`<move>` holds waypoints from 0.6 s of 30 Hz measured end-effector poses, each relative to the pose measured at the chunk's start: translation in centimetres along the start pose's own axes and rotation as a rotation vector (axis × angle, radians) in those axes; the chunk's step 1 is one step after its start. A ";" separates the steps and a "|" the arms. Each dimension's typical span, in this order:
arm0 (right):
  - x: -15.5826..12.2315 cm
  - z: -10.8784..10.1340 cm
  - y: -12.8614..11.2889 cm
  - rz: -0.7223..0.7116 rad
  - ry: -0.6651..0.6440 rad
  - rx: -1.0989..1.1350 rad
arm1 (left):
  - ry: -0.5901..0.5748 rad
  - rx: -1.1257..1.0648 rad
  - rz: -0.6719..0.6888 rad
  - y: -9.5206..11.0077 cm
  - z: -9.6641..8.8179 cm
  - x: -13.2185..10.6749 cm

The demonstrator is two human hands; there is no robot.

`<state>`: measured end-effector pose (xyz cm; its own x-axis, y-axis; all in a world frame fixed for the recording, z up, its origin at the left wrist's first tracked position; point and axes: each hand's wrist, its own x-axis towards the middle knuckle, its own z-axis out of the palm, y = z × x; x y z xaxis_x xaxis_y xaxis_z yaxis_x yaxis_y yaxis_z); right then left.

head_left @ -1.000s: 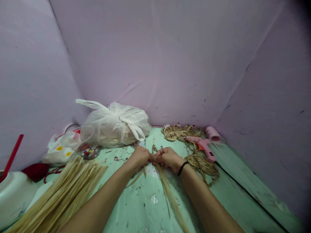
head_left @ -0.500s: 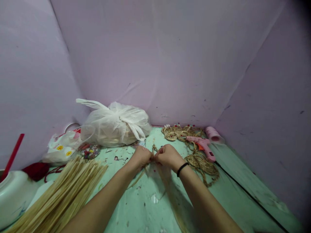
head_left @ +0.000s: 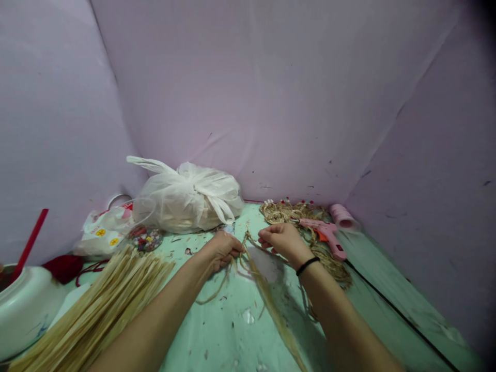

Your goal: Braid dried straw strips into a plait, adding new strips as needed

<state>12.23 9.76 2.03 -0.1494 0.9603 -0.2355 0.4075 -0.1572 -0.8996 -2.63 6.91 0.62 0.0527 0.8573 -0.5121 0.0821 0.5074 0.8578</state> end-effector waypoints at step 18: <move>-0.4 3.1 1.2 0.202 -0.198 0.290 | 0.137 0.329 0.183 0.2 0.3 -0.1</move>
<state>10.00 8.43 -0.09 -0.2746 0.8451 -0.4588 0.1796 -0.4236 -0.8879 -2.33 6.93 0.84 -0.0356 0.9459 -0.3224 0.3990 0.3092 0.8632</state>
